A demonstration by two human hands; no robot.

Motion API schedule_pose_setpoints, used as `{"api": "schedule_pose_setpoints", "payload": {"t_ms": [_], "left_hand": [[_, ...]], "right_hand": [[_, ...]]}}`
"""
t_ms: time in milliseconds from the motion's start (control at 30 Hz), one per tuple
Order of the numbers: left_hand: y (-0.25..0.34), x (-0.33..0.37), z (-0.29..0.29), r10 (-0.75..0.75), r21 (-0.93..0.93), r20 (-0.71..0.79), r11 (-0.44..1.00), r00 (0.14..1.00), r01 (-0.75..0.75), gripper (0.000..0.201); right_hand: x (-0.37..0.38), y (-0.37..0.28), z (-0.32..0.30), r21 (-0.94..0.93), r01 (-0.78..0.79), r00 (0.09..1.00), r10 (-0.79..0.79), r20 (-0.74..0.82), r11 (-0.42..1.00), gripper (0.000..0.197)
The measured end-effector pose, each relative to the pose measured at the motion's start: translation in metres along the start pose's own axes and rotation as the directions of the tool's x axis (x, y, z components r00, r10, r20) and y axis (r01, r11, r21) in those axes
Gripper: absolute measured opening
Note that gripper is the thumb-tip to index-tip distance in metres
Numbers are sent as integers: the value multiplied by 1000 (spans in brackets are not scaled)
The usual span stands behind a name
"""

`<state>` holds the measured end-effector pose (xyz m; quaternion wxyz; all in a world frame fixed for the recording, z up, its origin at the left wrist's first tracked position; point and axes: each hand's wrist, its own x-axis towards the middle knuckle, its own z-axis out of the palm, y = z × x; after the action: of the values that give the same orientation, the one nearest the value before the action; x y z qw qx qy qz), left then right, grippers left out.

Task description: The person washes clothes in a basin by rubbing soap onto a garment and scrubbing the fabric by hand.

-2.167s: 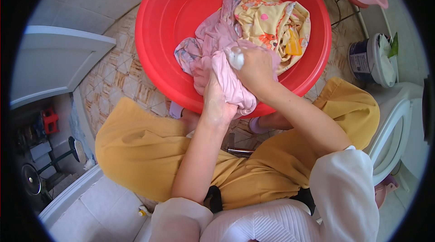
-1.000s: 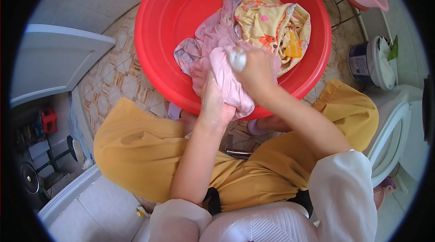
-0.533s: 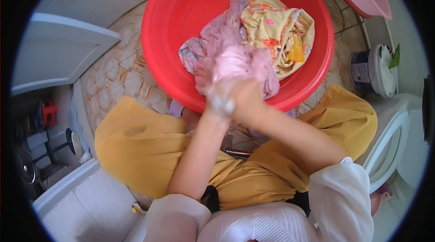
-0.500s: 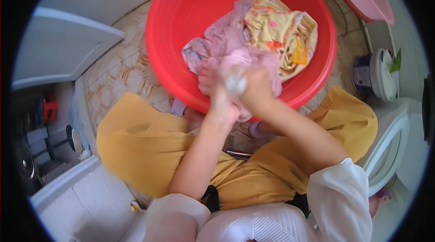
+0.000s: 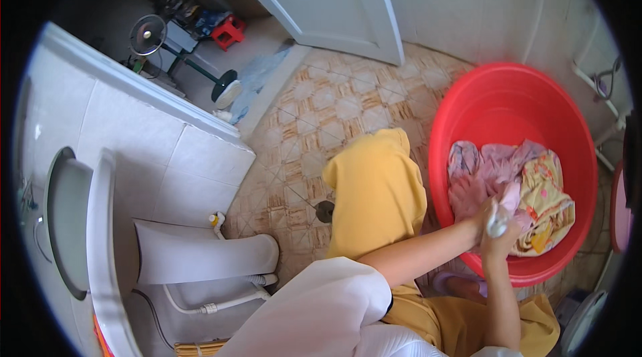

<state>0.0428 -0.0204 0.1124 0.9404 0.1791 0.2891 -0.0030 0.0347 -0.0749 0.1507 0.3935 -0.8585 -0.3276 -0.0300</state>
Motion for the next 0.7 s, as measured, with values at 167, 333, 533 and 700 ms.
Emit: {"api": "schedule_pose_setpoints", "payload": {"t_ms": [167,333,533,700], "left_hand": [[-12,-6,3,78,203,1,976,997,-77,27],[-18,0,7,146,184,-55,974,988,-134,29],[-34,40,-31,102,264,141,955,985,-137,31],[-23,-10,11,53,215,-14,975,998,-49,40]], "right_hand": [[28,35,-7,560,-373,863,499,-84,740,23],[5,8,1,-49,76,957,-87,-276,996,20],[8,36,-11,289,-206,944,268,-194,935,19],[7,61,-3,179,-443,805,478,-352,878,30]]}}
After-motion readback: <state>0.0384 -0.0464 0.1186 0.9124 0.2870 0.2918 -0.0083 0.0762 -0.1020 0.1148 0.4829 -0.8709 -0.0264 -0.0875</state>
